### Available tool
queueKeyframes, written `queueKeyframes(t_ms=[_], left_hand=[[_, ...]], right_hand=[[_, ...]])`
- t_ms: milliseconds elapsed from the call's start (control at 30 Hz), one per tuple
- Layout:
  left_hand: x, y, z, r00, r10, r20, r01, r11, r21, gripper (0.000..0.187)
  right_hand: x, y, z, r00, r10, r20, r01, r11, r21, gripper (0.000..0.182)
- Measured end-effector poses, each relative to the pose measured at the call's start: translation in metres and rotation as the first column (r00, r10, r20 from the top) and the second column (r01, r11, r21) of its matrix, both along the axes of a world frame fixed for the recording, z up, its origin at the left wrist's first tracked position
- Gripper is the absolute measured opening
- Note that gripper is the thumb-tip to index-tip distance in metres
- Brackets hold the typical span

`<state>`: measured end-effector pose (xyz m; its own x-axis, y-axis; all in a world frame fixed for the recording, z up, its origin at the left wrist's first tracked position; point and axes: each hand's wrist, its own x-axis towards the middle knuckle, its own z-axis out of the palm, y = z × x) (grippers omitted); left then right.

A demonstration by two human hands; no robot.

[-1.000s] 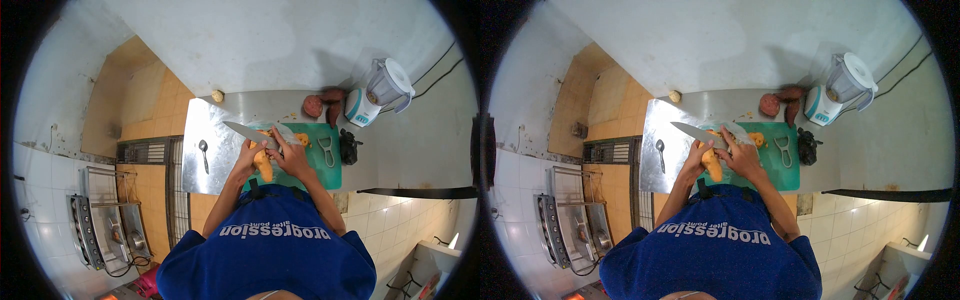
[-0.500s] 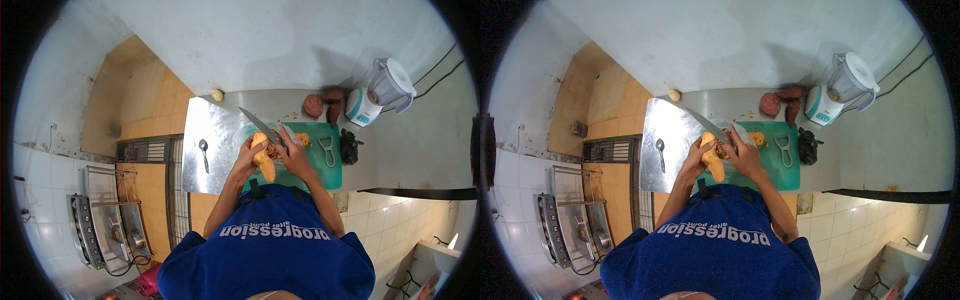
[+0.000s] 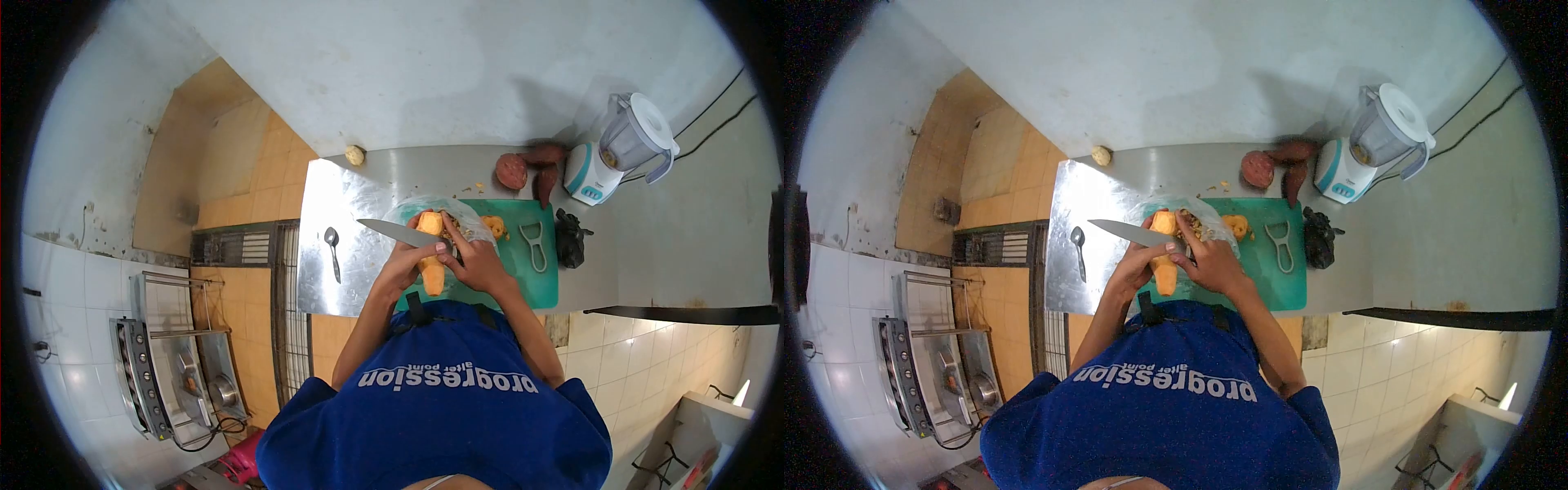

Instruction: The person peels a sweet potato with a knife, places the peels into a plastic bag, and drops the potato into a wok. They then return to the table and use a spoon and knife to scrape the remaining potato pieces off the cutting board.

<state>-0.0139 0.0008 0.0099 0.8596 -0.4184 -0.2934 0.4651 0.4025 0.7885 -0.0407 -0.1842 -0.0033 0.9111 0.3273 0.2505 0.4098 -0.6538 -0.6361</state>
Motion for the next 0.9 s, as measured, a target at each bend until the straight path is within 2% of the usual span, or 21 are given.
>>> queueKeyframes(t_ms=[67,200,267,367,533,600,700,767,833,900], left_hand=[[0.002,0.001,-0.001,1.000,-0.002,0.002,0.002,1.000,0.018,0.076],[0.005,-0.001,-0.008,0.997,0.055,0.046,-0.058,0.996,0.071,0.070],[0.004,-0.001,-0.009,0.999,0.038,0.032,-0.041,0.994,0.100,0.069],[0.003,-0.004,-0.009,0.999,0.049,0.020,-0.051,0.991,0.122,0.067],[0.001,-0.004,-0.008,0.996,0.078,0.050,-0.081,0.994,0.076,0.066],[0.001,-0.002,-0.009,0.984,0.027,0.177,-0.051,0.990,0.131,0.065],[0.001,-0.002,-0.010,0.982,0.025,0.187,-0.056,0.986,0.160,0.064],[0.000,-0.004,-0.010,0.985,0.051,0.166,-0.075,0.986,0.146,0.063],[0.001,-0.006,-0.006,0.986,0.076,0.145,-0.095,0.987,0.130,0.063],[0.003,-0.005,-0.002,0.999,0.009,0.051,-0.020,0.974,0.225,0.064]], right_hand=[[0.000,0.001,0.000,0.997,-0.011,0.070,0.013,0.999,-0.038,0.082],[0.002,0.001,0.006,0.998,-0.036,0.051,0.041,0.995,-0.094,0.077],[0.006,0.003,0.006,0.969,-0.079,0.236,0.086,0.996,-0.020,0.069],[0.007,0.004,0.009,0.980,-0.120,0.156,0.115,0.992,0.041,0.064],[0.005,0.001,0.014,0.985,-0.084,0.152,0.083,0.996,0.013,0.063],[0.004,0.000,0.012,0.988,-0.055,0.141,0.056,0.998,-0.002,0.063],[0.005,0.000,0.008,0.986,-0.063,0.152,0.064,0.998,-0.003,0.062],[0.007,0.000,0.007,0.964,-0.088,0.253,0.086,0.996,0.019,0.063],[0.008,-0.002,0.008,0.970,-0.099,0.220,0.097,0.995,0.021,0.063],[0.007,-0.003,0.013,0.976,-0.109,0.190,0.107,0.994,0.024,0.063]])
